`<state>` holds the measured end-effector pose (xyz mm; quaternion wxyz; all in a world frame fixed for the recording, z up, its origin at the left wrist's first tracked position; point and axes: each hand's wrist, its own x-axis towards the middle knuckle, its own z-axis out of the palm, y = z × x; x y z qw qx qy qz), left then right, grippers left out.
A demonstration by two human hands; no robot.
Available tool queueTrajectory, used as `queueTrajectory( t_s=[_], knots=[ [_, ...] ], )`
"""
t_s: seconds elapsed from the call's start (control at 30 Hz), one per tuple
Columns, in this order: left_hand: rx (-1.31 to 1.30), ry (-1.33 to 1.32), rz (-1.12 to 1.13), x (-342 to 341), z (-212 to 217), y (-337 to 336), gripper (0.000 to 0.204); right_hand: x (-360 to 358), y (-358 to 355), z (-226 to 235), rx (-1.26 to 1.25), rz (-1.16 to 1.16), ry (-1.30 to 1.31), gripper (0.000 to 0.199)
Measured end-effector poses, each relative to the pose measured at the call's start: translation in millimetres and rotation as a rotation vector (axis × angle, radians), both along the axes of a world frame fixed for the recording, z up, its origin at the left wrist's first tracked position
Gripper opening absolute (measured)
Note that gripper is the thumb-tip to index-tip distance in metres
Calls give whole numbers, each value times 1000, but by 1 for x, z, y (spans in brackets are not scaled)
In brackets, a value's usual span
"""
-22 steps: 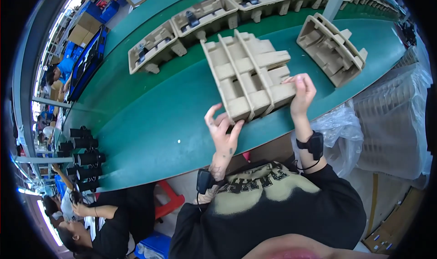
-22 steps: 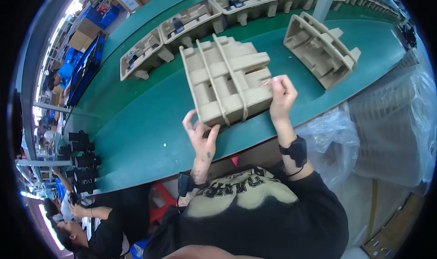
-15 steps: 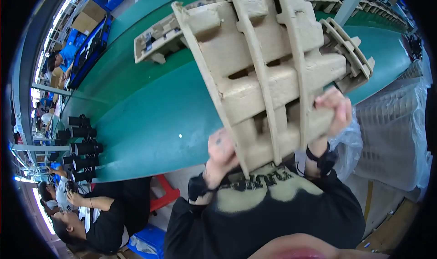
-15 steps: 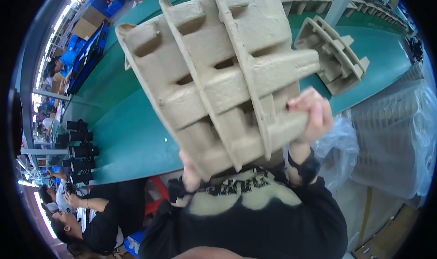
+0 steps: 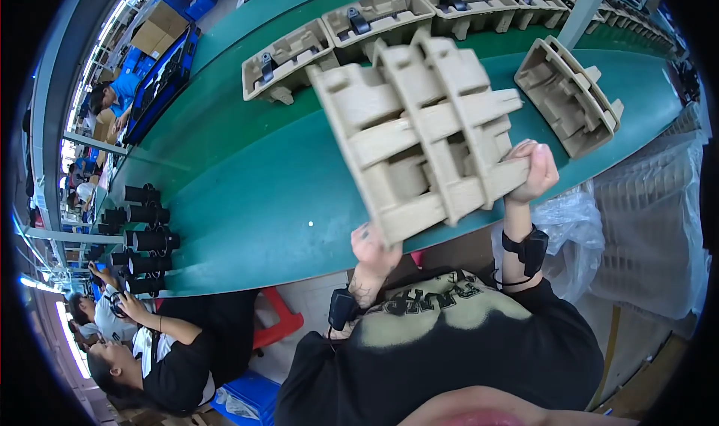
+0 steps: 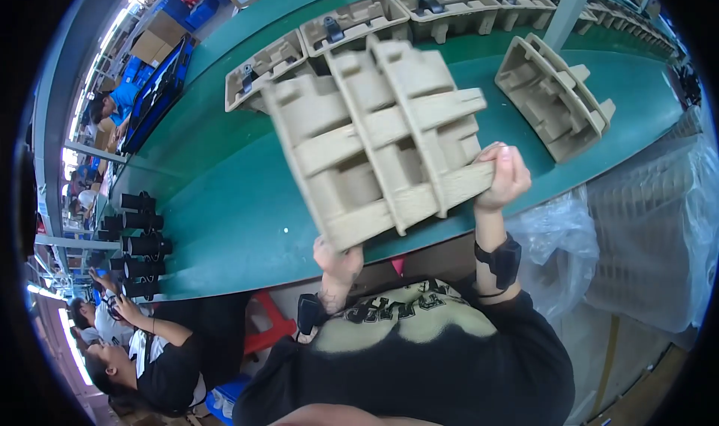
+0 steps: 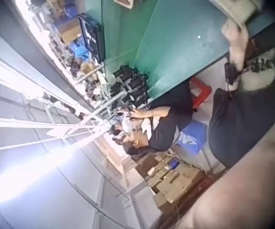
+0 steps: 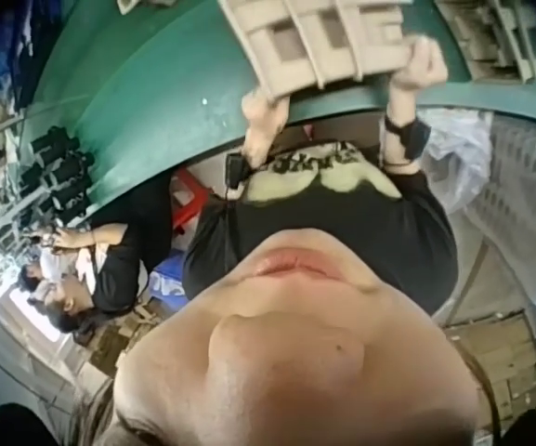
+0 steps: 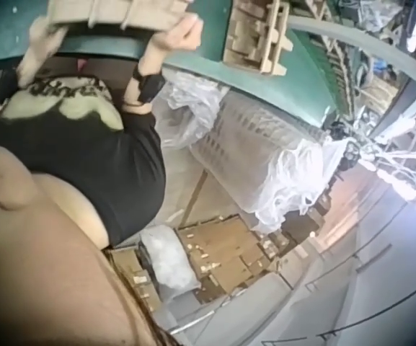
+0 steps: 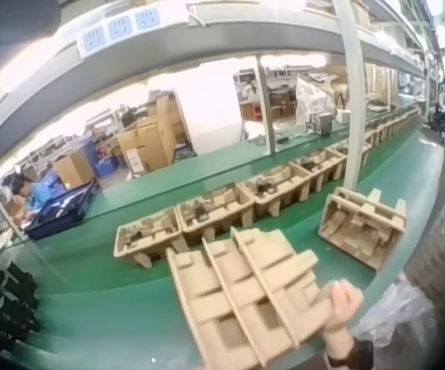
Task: The person places black handles into cardboard trays, stacks the empty trays, and then separates them to continue placing more handles into the trays.
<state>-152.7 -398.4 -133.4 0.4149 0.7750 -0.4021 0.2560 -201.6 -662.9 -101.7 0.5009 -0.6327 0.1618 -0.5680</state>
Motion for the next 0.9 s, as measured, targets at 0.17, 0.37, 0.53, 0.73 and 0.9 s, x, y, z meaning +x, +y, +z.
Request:
queueTrajectory(
  t_s=[0.17, 0.37, 0.53, 0.73, 0.9],
  knots=[
    [-32, 210, 182, -1, 0, 2, 17, 6, -8, 14, 24, -44, 2, 33],
    [-315, 230, 172, 14, 21, 42, 20, 13, -36, -1, -31, -20, 184, 34],
    [-47, 78, 452, 32, 72, 77, 32, -5, -56, -20, 151, 4, -55, 35],
    [417, 71, 608, 76, 84, 94, 30, -1, -39, 17, 386, 339, -323, 37],
    [221, -232, 728, 62, 108, 63, 25, 11, -10, 13, -156, -53, 277, 38]
  ],
)
